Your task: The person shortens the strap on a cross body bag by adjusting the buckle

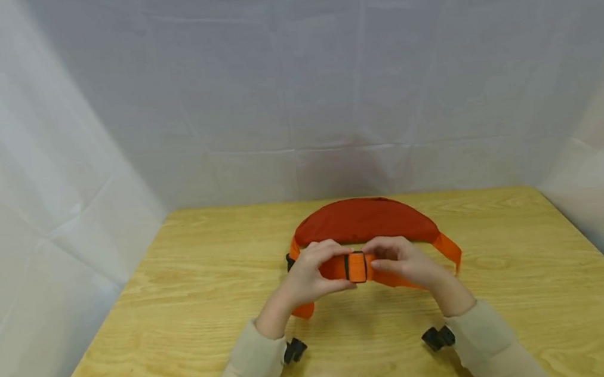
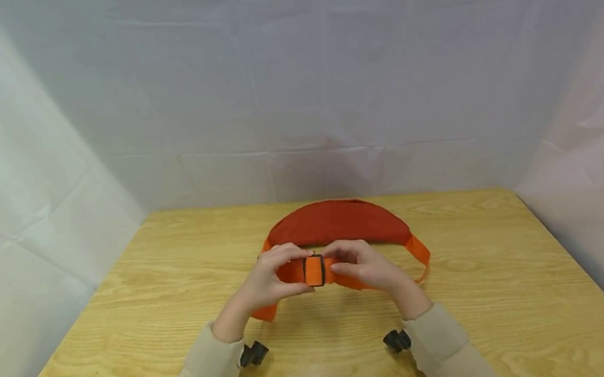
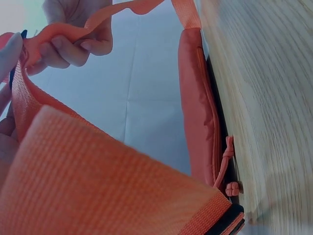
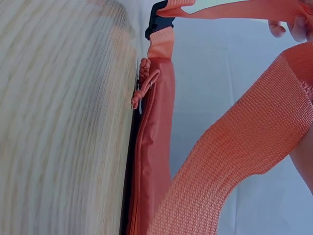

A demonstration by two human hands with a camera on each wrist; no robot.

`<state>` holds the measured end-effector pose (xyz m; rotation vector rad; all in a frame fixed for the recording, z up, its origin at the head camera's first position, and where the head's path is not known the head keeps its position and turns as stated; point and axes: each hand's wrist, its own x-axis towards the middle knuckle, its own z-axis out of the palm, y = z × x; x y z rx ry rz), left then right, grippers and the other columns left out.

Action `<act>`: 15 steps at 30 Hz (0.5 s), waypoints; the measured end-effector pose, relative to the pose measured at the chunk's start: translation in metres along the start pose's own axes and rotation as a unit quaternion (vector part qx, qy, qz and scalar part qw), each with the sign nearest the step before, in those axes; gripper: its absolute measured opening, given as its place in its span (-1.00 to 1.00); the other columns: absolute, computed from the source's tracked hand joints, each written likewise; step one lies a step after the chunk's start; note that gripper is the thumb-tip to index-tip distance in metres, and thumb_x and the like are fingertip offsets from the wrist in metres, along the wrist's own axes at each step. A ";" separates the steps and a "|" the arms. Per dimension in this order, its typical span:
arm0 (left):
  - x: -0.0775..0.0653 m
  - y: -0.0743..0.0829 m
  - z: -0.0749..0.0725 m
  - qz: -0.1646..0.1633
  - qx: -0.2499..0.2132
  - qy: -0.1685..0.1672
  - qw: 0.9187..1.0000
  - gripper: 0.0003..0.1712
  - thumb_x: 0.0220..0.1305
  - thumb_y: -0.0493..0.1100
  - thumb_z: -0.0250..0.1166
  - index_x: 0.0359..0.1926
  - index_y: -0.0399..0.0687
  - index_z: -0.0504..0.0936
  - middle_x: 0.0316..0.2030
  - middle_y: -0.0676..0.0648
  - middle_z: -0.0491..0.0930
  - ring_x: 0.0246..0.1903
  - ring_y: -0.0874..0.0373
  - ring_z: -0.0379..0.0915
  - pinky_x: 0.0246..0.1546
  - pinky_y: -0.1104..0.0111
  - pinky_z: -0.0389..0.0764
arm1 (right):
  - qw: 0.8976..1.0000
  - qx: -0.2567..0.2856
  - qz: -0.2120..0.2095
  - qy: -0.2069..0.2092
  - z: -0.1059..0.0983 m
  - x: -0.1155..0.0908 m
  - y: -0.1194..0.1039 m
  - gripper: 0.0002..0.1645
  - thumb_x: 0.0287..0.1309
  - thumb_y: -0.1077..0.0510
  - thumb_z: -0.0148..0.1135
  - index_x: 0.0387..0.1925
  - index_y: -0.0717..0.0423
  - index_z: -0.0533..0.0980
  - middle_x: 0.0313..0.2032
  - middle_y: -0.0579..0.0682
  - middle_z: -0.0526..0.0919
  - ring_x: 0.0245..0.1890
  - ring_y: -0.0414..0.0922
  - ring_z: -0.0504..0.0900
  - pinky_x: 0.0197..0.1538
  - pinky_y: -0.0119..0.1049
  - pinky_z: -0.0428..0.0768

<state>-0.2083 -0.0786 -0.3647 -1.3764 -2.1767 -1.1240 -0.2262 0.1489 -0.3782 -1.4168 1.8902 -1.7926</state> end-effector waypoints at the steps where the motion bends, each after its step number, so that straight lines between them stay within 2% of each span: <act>1: 0.000 0.000 0.000 0.001 -0.002 0.001 1.000 -0.45 -0.19 -0.21 0.46 -0.08 -0.17 0.52 -0.26 -0.01 0.52 -0.32 0.26 0.34 -0.19 0.32 0.31 | 1.000 0.001 -0.001 -0.001 0.001 0.001 0.000 -0.71 0.18 0.39 -0.02 -0.07 0.14 0.45 -0.19 -0.03 0.54 -0.31 -0.13 0.52 -0.26 -0.29 0.53; 5: 0.000 0.001 0.000 0.003 -0.001 0.000 1.000 -0.44 -0.18 -0.21 0.46 -0.06 -0.17 0.52 -0.24 0.00 0.52 -0.32 0.26 0.35 -0.18 0.32 0.31 | 1.000 0.010 -0.012 -0.010 0.003 0.005 -0.002 -0.67 0.18 0.41 -0.04 -0.05 0.13 0.45 -0.17 -0.04 0.55 -0.28 -0.12 0.55 -0.23 -0.26 0.54; 15: -0.001 0.002 -0.002 0.008 0.037 -0.011 0.999 -0.43 -0.18 -0.19 0.46 -0.05 -0.18 0.52 -0.19 -0.01 0.53 -0.21 0.24 0.38 -0.14 0.35 0.28 | 0.999 0.022 -0.026 0.007 0.006 0.008 -0.006 -0.67 0.16 0.42 -0.01 -0.08 0.09 0.46 -0.24 -0.05 0.57 -0.33 -0.16 0.56 -0.29 -0.28 0.55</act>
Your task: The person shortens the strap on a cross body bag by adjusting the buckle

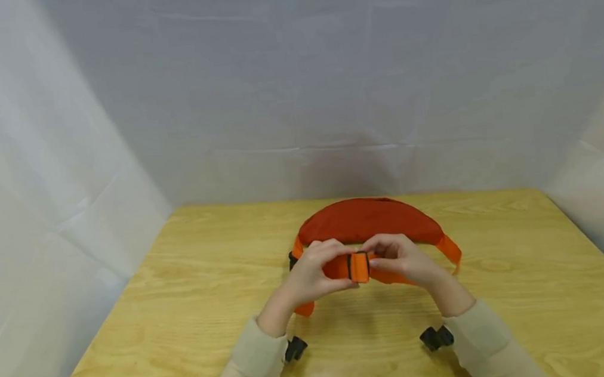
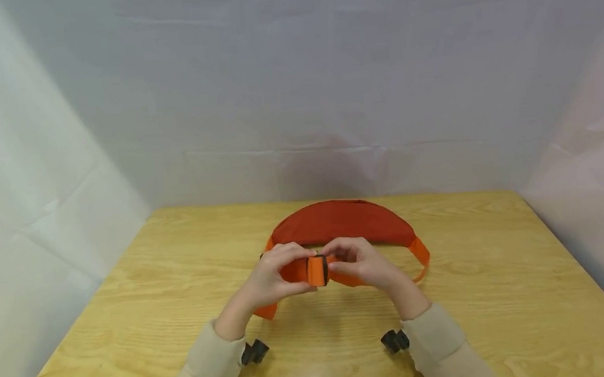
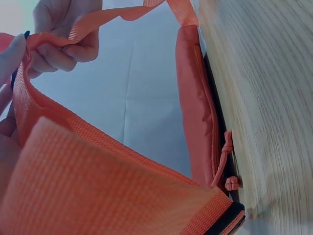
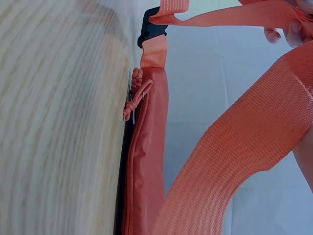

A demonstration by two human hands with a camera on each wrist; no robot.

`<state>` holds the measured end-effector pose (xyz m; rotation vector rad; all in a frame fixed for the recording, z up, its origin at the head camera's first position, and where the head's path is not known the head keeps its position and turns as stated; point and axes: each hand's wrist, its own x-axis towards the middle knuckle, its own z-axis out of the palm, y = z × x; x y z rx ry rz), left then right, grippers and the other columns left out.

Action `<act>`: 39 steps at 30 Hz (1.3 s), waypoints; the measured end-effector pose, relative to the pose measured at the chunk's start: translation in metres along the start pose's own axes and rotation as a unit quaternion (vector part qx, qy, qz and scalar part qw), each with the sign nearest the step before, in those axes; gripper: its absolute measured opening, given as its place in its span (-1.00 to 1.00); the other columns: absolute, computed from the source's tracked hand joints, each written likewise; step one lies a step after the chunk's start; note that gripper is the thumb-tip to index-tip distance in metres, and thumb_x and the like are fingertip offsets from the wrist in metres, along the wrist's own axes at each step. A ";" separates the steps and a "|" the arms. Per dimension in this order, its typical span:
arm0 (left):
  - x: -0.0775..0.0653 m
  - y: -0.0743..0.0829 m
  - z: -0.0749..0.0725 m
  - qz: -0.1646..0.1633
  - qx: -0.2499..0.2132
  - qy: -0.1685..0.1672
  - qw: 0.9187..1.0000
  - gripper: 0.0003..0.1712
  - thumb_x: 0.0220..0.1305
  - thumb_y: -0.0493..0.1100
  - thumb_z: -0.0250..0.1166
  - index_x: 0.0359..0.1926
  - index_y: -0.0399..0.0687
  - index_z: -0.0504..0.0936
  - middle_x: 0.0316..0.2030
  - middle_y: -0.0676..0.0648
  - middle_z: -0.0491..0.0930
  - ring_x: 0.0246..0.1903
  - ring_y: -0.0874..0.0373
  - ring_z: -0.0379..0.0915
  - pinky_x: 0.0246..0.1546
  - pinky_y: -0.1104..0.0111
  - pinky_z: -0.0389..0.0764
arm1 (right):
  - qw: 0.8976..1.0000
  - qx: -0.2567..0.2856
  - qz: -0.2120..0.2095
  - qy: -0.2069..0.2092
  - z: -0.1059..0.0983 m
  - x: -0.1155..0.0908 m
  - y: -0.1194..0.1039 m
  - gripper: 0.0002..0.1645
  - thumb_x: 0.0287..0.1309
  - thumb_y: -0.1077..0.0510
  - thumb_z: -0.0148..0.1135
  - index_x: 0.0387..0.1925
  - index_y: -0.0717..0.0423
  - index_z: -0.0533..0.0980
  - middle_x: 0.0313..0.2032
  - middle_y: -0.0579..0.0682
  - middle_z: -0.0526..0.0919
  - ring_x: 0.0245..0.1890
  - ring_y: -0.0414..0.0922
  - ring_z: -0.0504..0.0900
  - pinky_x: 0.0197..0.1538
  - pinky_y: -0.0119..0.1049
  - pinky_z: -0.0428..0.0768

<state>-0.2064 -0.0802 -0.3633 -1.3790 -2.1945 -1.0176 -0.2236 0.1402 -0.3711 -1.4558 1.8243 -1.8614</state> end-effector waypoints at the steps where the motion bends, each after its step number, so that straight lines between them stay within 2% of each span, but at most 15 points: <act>1: 0.000 0.000 0.000 0.003 0.004 0.000 1.000 -0.43 -0.18 -0.19 0.46 -0.05 -0.18 0.52 -0.19 -0.01 0.53 -0.21 0.24 0.38 -0.15 0.35 0.28 | 1.000 0.002 0.004 0.005 0.000 0.000 0.000 -0.68 0.16 0.42 0.00 -0.10 0.08 0.47 -0.26 -0.06 0.57 -0.35 -0.17 0.56 -0.30 -0.29 0.55; 5: 0.001 -0.001 0.001 0.014 0.013 0.003 1.000 -0.42 -0.19 -0.19 0.46 -0.05 -0.19 0.52 -0.21 -0.02 0.53 -0.24 0.24 0.38 -0.18 0.36 0.28 | 0.999 -0.002 0.028 0.039 0.001 0.000 0.001 -0.73 0.13 0.38 0.06 -0.18 0.00 0.48 -0.34 -0.10 0.57 -0.40 -0.20 0.55 -0.34 -0.35 0.54; 8: 0.001 0.000 0.001 0.020 0.016 0.008 1.000 -0.42 -0.20 -0.18 0.47 -0.06 -0.19 0.52 -0.24 -0.01 0.53 -0.29 0.25 0.37 -0.21 0.37 0.28 | 0.998 -0.016 0.019 0.051 0.002 -0.001 0.002 -0.76 0.13 0.36 0.07 -0.22 0.00 0.47 -0.36 -0.12 0.56 -0.43 -0.22 0.54 -0.38 -0.36 0.53; 12: 0.001 0.000 0.002 0.023 0.011 0.016 1.000 -0.43 -0.20 -0.17 0.47 -0.06 -0.17 0.52 -0.25 0.00 0.53 -0.32 0.27 0.36 -0.23 0.37 0.28 | 0.999 -0.028 -0.022 0.007 0.001 -0.004 0.003 -0.72 0.15 0.40 0.01 -0.11 0.12 0.40 -0.23 -0.07 0.52 -0.31 -0.17 0.52 -0.30 -0.31 0.53; 14: 0.001 0.000 0.001 0.021 0.005 0.020 1.000 -0.43 -0.20 -0.18 0.46 -0.06 -0.17 0.52 -0.25 0.00 0.53 -0.31 0.26 0.36 -0.22 0.36 0.29 | 0.999 -0.027 -0.018 -0.020 0.000 -0.007 0.004 -0.63 0.15 0.42 -0.01 -0.01 0.12 0.34 -0.13 -0.05 0.49 -0.21 -0.14 0.49 -0.23 -0.28 0.52; 17: 0.000 -0.001 0.001 0.018 -0.002 0.026 1.000 -0.43 -0.20 -0.19 0.47 -0.07 -0.17 0.53 -0.25 0.00 0.52 -0.30 0.26 0.37 -0.22 0.36 0.30 | 0.999 -0.032 0.016 -0.039 -0.003 -0.012 0.004 -0.49 0.14 0.43 -0.01 0.11 0.01 0.29 -0.02 -0.08 0.44 -0.11 -0.13 0.47 -0.18 -0.26 0.51; 19: 0.000 -0.002 0.000 0.018 -0.004 0.025 1.000 -0.43 -0.21 -0.19 0.47 -0.07 -0.17 0.52 -0.26 0.00 0.52 -0.30 0.26 0.37 -0.22 0.35 0.30 | 0.998 -0.042 0.032 -0.039 -0.004 -0.015 0.005 -0.43 0.15 0.43 -0.02 0.16 -0.06 0.28 0.01 -0.11 0.44 -0.09 -0.14 0.48 -0.17 -0.26 0.51; 22: 0.000 -0.002 -0.001 0.015 -0.004 0.021 1.000 -0.43 -0.20 -0.18 0.46 -0.07 -0.17 0.52 -0.26 0.00 0.52 -0.32 0.27 0.35 -0.22 0.35 0.30 | 0.998 -0.047 0.034 -0.032 -0.006 -0.017 0.005 -0.42 0.17 0.43 -0.05 0.18 -0.09 0.29 0.01 -0.11 0.45 -0.11 -0.14 0.50 -0.18 -0.25 0.51; 31: 0.000 -0.002 0.001 0.023 -0.005 0.020 1.000 -0.42 -0.18 -0.18 0.46 -0.05 -0.17 0.51 -0.24 0.00 0.52 -0.29 0.24 0.36 -0.21 0.35 0.30 | 0.999 -0.042 -0.002 -0.030 -0.007 -0.017 0.004 -0.48 0.19 0.48 -0.14 0.12 0.01 0.34 -0.03 -0.09 0.47 -0.18 -0.15 0.53 -0.19 -0.27 0.52; 39: 0.002 -0.002 0.001 0.026 -0.010 0.019 0.999 -0.41 -0.19 -0.18 0.46 -0.04 -0.17 0.51 -0.22 0.00 0.51 -0.25 0.23 0.36 -0.20 0.37 0.30 | 0.998 -0.051 -0.006 -0.027 -0.007 -0.013 0.001 -0.47 0.18 0.49 -0.15 0.11 0.01 0.34 -0.06 -0.09 0.49 -0.22 -0.16 0.53 -0.22 -0.27 0.53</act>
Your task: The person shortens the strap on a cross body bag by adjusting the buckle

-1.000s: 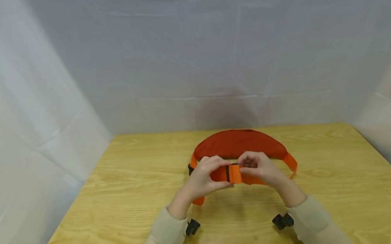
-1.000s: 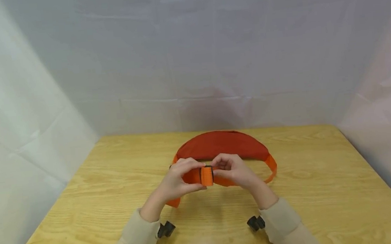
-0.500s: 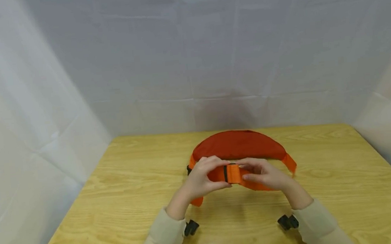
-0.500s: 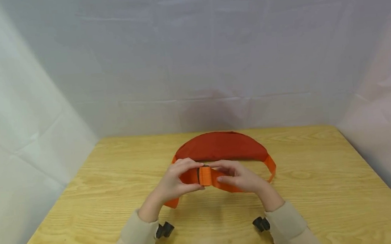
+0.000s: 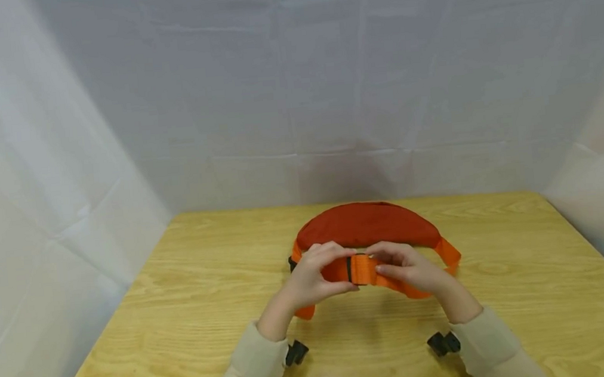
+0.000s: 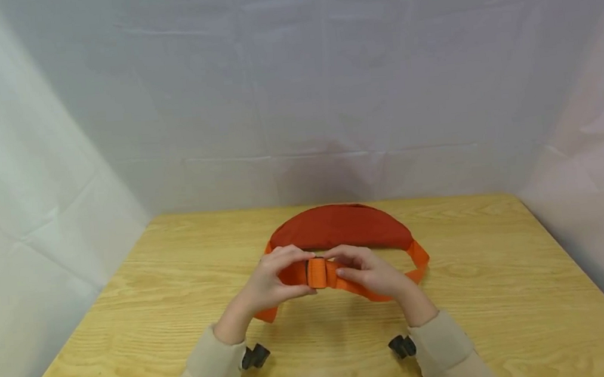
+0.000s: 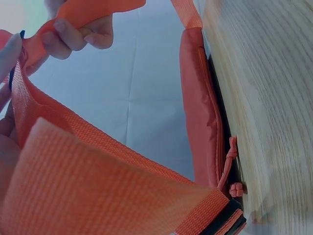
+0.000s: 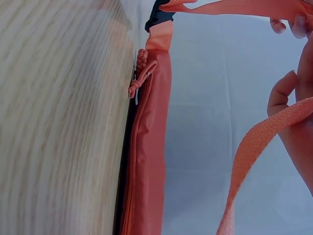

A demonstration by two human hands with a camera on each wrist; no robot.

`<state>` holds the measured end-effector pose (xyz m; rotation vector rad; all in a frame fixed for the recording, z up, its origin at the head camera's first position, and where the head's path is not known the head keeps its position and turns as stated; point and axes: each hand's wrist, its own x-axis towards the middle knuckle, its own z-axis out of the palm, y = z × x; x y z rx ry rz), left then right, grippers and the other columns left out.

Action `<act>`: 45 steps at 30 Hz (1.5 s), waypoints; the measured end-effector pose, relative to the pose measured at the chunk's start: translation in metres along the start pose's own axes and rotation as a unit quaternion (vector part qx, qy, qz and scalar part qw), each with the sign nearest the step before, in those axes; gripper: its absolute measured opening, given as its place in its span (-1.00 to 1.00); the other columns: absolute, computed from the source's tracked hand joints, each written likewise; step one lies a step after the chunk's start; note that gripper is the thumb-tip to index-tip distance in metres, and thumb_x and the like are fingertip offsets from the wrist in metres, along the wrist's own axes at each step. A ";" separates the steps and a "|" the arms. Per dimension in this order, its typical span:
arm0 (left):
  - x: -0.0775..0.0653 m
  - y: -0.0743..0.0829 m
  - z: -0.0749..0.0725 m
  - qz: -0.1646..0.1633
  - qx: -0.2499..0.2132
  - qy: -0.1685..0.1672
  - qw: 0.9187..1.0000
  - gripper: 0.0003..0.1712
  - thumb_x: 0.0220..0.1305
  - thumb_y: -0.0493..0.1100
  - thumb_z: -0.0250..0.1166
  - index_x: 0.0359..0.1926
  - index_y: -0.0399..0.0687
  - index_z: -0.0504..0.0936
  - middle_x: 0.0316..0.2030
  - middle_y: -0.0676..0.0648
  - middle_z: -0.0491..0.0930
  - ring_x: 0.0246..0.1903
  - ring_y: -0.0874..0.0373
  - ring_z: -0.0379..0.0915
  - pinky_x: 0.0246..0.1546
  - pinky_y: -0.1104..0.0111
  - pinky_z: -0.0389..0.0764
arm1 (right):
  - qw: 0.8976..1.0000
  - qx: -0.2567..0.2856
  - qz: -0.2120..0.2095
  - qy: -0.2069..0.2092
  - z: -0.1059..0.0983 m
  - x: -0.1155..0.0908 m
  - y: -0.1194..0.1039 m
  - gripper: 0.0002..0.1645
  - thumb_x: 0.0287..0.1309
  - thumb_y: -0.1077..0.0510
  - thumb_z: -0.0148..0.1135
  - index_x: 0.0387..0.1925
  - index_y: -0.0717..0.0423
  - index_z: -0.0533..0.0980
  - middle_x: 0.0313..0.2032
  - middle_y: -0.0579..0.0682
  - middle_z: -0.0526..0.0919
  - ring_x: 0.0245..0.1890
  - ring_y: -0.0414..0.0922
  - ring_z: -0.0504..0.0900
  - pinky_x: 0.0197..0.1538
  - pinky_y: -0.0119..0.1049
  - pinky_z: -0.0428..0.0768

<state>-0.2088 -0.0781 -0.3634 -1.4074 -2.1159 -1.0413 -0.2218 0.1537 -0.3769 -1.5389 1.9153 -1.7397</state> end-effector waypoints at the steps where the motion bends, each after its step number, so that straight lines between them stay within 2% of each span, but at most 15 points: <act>1: 0.000 0.000 0.000 0.001 0.000 -0.001 1.000 -0.41 -0.19 -0.18 0.46 -0.04 -0.18 0.51 -0.21 0.00 0.51 -0.25 0.23 0.36 -0.20 0.38 0.31 | 1.000 0.001 0.003 0.001 0.000 0.000 0.000 -0.48 0.19 0.49 -0.14 0.11 0.01 0.34 -0.07 -0.09 0.49 -0.23 -0.16 0.53 -0.23 -0.27 0.53; 5: 0.000 0.001 0.000 0.004 0.006 -0.006 1.000 -0.41 -0.16 -0.16 0.44 -0.03 -0.18 0.50 -0.20 0.00 0.51 -0.23 0.22 0.35 -0.20 0.40 0.31 | 1.000 0.000 0.014 0.001 0.001 0.002 -0.002 -0.51 0.20 0.46 -0.13 0.11 0.05 0.35 -0.09 -0.09 0.51 -0.24 -0.14 0.54 -0.22 -0.25 0.53; 15: 0.002 0.001 0.002 -0.005 0.009 -0.005 1.000 -0.42 -0.16 -0.15 0.44 -0.03 -0.17 0.50 -0.21 0.01 0.51 -0.23 0.23 0.36 -0.19 0.39 0.30 | 1.000 -0.020 -0.005 0.003 0.001 0.007 -0.006 -0.54 0.19 0.47 -0.13 0.08 0.10 0.37 -0.16 -0.06 0.53 -0.33 -0.15 0.54 -0.27 -0.28 0.53; 19: 0.002 0.000 0.002 -0.011 0.011 -0.009 1.000 -0.42 -0.16 -0.15 0.44 -0.03 -0.17 0.50 -0.21 0.01 0.51 -0.24 0.25 0.36 -0.18 0.39 0.30 | 1.000 -0.014 -0.008 0.003 0.002 0.009 -0.007 -0.59 0.20 0.46 -0.13 0.07 0.19 0.35 -0.13 -0.06 0.52 -0.32 -0.15 0.55 -0.27 -0.27 0.54; 23: 0.003 0.001 0.003 -0.023 0.008 -0.011 1.000 -0.41 -0.17 -0.15 0.45 -0.03 -0.16 0.51 -0.22 0.02 0.51 -0.25 0.27 0.35 -0.18 0.38 0.29 | 1.000 0.010 -0.003 0.011 0.003 0.009 -0.005 -0.67 0.23 0.37 -0.10 0.03 0.19 0.35 -0.13 -0.08 0.55 -0.34 -0.17 0.55 -0.29 -0.32 0.54; 30: 0.003 0.002 0.005 -0.046 0.007 -0.017 0.999 -0.41 -0.17 -0.15 0.45 -0.02 -0.12 0.50 -0.23 0.05 0.50 -0.26 0.29 0.34 -0.16 0.36 0.30 | 0.997 0.071 -0.003 0.039 0.005 0.009 -0.001 -0.81 0.22 0.22 -0.01 -0.12 0.12 0.31 -0.35 -0.13 0.59 -0.55 -0.21 0.43 -0.44 -0.48 0.46; 37: 0.003 0.002 0.006 -0.044 -0.005 -0.025 0.999 -0.38 -0.17 -0.15 0.45 0.01 -0.13 0.49 -0.21 0.03 0.51 -0.26 0.29 0.33 -0.17 0.36 0.30 | 0.994 0.103 0.002 0.040 0.007 0.008 -0.003 -0.82 0.21 0.28 -0.01 -0.14 0.13 0.31 -0.31 -0.08 0.58 -0.48 -0.23 0.51 -0.37 -0.43 0.52; 39: 0.003 0.003 0.007 -0.039 -0.007 -0.024 0.999 -0.38 -0.18 -0.15 0.45 0.01 -0.13 0.50 -0.21 0.02 0.51 -0.28 0.29 0.33 -0.19 0.36 0.29 | 0.994 0.099 0.012 0.043 0.006 0.007 -0.003 -0.84 0.20 0.32 -0.01 -0.16 0.16 0.34 -0.31 -0.05 0.57 -0.48 -0.22 0.53 -0.37 -0.40 0.53; 43: 0.004 0.002 0.008 -0.025 0.003 -0.018 1.000 -0.38 -0.19 -0.13 0.46 -0.01 -0.14 0.51 -0.22 0.02 0.52 -0.31 0.29 0.33 -0.22 0.38 0.27 | 0.994 0.059 0.050 0.075 0.005 0.004 -0.003 -0.85 0.17 0.36 0.02 -0.24 0.16 0.46 -0.39 -0.05 0.59 -0.52 -0.21 0.55 -0.40 -0.35 0.54; 45: 0.004 0.002 0.008 -0.020 0.009 -0.017 1.000 -0.39 -0.18 -0.13 0.46 -0.01 -0.15 0.51 -0.23 0.02 0.52 -0.32 0.28 0.33 -0.24 0.38 0.27 | 0.994 0.036 0.054 0.084 0.003 0.001 -0.002 -0.82 0.15 0.37 0.03 -0.24 0.13 0.49 -0.39 -0.05 0.59 -0.51 -0.19 0.55 -0.39 -0.32 0.54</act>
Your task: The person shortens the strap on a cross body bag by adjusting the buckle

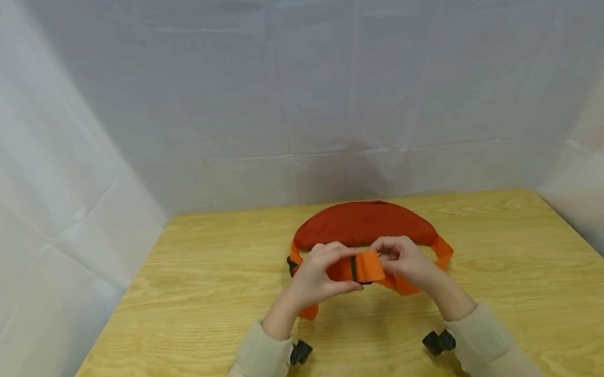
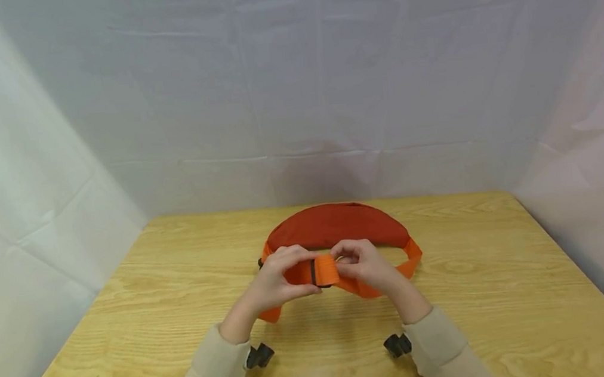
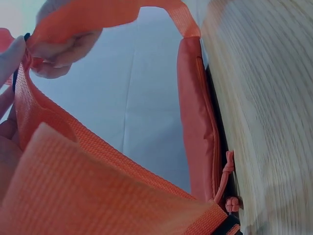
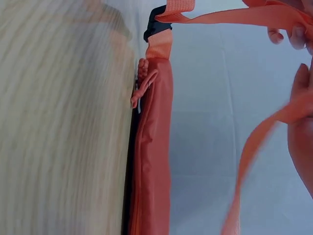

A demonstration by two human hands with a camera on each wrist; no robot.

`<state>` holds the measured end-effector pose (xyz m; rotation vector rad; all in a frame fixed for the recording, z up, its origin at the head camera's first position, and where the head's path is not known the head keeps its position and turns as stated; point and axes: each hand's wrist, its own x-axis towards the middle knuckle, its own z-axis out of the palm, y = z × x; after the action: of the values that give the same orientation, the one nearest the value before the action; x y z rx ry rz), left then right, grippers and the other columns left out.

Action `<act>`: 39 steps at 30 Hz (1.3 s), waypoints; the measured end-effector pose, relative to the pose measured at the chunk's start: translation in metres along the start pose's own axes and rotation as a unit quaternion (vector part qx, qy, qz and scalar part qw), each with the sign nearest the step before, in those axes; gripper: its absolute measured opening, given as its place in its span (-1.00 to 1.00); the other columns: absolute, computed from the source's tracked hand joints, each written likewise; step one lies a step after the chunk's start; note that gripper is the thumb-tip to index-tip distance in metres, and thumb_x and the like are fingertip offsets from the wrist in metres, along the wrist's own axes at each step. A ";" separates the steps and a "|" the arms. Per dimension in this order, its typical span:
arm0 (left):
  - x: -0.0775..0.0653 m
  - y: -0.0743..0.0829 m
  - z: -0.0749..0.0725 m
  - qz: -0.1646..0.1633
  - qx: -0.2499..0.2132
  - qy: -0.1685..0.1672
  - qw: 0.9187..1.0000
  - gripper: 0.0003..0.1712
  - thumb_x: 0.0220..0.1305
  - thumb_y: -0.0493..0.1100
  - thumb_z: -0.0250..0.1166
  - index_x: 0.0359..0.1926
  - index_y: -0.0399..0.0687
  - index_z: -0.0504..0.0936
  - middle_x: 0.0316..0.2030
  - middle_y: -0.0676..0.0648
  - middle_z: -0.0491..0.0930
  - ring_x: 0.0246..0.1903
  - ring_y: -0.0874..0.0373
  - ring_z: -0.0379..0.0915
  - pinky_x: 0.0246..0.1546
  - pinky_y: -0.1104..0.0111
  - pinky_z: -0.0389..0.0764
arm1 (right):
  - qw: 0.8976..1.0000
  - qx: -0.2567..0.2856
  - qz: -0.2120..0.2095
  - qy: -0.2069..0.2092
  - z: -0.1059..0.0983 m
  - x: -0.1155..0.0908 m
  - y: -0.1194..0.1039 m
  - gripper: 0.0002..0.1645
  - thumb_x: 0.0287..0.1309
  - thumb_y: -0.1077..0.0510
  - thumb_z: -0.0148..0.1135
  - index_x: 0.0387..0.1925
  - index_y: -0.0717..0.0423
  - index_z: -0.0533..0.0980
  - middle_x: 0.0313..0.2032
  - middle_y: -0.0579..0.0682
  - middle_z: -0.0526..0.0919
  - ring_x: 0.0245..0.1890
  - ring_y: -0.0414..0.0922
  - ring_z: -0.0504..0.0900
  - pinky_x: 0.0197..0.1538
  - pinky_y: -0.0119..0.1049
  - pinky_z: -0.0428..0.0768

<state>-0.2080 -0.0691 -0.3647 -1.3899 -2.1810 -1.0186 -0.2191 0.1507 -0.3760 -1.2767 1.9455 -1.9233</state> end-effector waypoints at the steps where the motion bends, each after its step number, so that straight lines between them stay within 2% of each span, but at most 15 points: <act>1: 0.000 0.000 0.000 0.001 0.001 0.000 1.000 -0.39 -0.18 -0.13 0.46 -0.01 -0.15 0.51 -0.23 0.01 0.52 -0.32 0.28 0.33 -0.24 0.38 0.27 | 1.000 -0.004 -0.003 -0.004 -0.001 -0.001 0.001 -0.80 0.15 0.37 0.03 -0.22 0.12 0.49 -0.37 -0.05 0.59 -0.49 -0.18 0.55 -0.38 -0.31 0.54; 7: 0.000 0.001 -0.001 -0.002 0.003 0.004 1.000 -0.41 -0.19 -0.15 0.46 -0.04 -0.16 0.52 -0.25 0.01 0.52 -0.34 0.28 0.33 -0.26 0.36 0.28 | 0.997 0.037 -0.003 -0.066 -0.008 -0.006 0.004 -0.66 0.17 0.34 0.03 -0.03 0.05 0.46 -0.18 -0.04 0.56 -0.29 -0.15 0.54 -0.25 -0.28 0.53; 14: -0.001 0.000 0.000 -0.006 0.000 -0.002 1.000 -0.40 -0.18 -0.14 0.46 -0.03 -0.17 0.51 -0.24 0.00 0.51 -0.32 0.26 0.34 -0.24 0.37 0.28 | 0.996 0.045 -0.015 -0.076 -0.010 -0.006 0.004 -0.63 0.17 0.38 0.00 0.00 0.06 0.45 -0.16 -0.03 0.57 -0.26 -0.13 0.56 -0.23 -0.25 0.54; 20: 0.001 0.001 0.000 0.003 0.002 -0.011 1.000 -0.38 -0.18 -0.13 0.45 -0.01 -0.19 0.51 -0.22 0.00 0.52 -0.27 0.24 0.36 -0.21 0.38 0.28 | 0.991 0.092 -0.028 -0.091 -0.009 -0.003 0.004 -0.67 0.17 0.43 -0.05 -0.04 0.14 0.37 -0.19 -0.01 0.58 -0.28 -0.14 0.57 -0.21 -0.28 0.53; 24: 0.001 0.000 0.000 0.000 0.000 -0.014 1.000 -0.38 -0.19 -0.16 0.46 -0.02 -0.19 0.51 -0.21 -0.01 0.52 -0.26 0.25 0.36 -0.20 0.36 0.28 | 0.989 0.116 -0.027 -0.094 -0.008 -0.001 0.004 -0.73 0.19 0.41 -0.06 -0.08 0.15 0.33 -0.23 -0.02 0.59 -0.30 -0.16 0.56 -0.22 -0.32 0.53; 31: 0.001 0.001 0.001 -0.001 -0.006 -0.014 1.000 -0.39 -0.19 -0.18 0.46 -0.02 -0.19 0.50 -0.19 -0.02 0.52 -0.23 0.24 0.37 -0.16 0.35 0.29 | 0.987 0.123 -0.041 -0.098 -0.004 0.002 0.000 -0.71 0.19 0.43 -0.08 -0.08 0.13 0.33 -0.26 -0.06 0.59 -0.36 -0.21 0.54 -0.25 -0.36 0.52; 35: 0.000 0.000 0.002 0.002 0.002 -0.011 1.000 -0.40 -0.19 -0.17 0.46 -0.03 -0.18 0.51 -0.19 -0.02 0.52 -0.23 0.24 0.37 -0.17 0.35 0.28 | 0.990 0.115 -0.020 -0.075 -0.001 0.002 -0.002 -0.75 0.17 0.43 -0.04 -0.14 0.13 0.36 -0.30 -0.06 0.57 -0.41 -0.21 0.53 -0.30 -0.37 0.53; 39: 0.000 0.000 0.003 0.016 0.022 -0.004 1.000 -0.40 -0.20 -0.14 0.47 -0.04 -0.18 0.52 -0.22 -0.01 0.53 -0.26 0.26 0.37 -0.22 0.38 0.27 | 0.996 0.079 0.010 -0.050 -0.002 0.000 0.000 -0.83 0.15 0.39 0.02 -0.24 0.13 0.42 -0.34 -0.04 0.54 -0.46 -0.21 0.49 -0.36 -0.35 0.53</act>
<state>-0.2081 -0.0670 -0.3665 -1.4068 -2.1663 -0.9489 -0.2204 0.1518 -0.3754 -1.2777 1.7165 -1.9205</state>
